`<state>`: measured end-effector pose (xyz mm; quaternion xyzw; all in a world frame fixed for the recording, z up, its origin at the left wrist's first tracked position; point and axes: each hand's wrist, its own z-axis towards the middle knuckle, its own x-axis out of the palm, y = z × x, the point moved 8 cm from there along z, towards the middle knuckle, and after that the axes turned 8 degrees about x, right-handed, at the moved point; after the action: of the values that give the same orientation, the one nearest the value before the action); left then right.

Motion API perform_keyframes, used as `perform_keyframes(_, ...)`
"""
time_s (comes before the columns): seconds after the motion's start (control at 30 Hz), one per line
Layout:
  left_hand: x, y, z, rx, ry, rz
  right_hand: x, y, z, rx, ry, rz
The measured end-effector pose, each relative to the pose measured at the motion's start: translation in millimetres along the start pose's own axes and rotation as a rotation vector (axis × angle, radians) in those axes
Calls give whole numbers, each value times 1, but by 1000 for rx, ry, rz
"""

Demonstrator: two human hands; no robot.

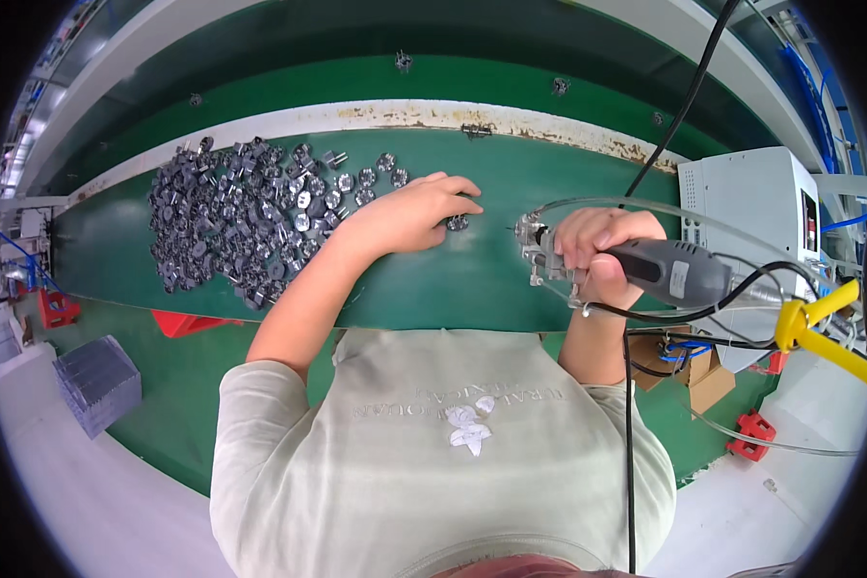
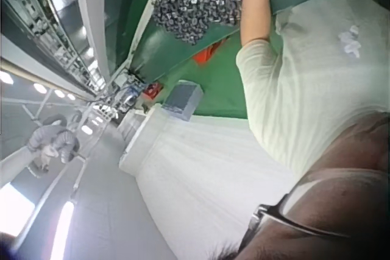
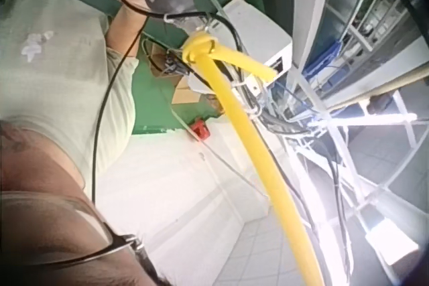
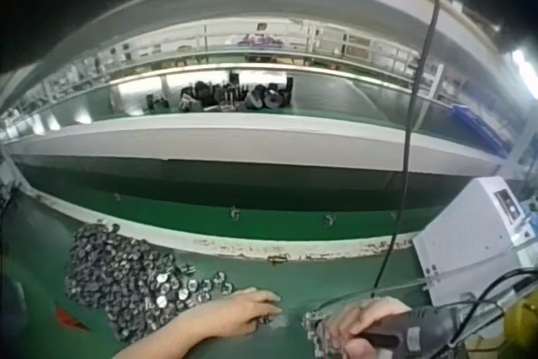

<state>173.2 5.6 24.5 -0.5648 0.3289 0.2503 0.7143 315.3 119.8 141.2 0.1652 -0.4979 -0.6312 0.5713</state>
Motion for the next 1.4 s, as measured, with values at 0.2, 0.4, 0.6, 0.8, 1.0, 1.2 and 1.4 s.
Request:
perform_keyframes(0.2, 10, 2, 8, -168, -128, -166, 6, -8, 5, 33, 59, 34)
perform_keyframes(0.4, 14, -4, 12, -60, -298, -20, 2, -9, 6, 3, 31, 10)
perform_keyframes(0.6, 11, -6, 11, -120, -321, -47, 2, -9, 6, -3, 34, 6)
perform_keyframes(0.8, 22, 3, 6, -24, -376, -38, 3, -15, 10, -28, 42, -17)
perform_keyframes(1.0, 15, -1, 6, -45, -384, -39, 1, -17, 9, -34, 41, -47)
perform_keyframes(1.2, 18, 3, 5, -39, -398, -43, 0, -20, 9, -29, 29, -54)
perform_keyframes(1.4, 17, 2, 5, -34, -409, -35, 3, -24, 9, -5, 17, -57)
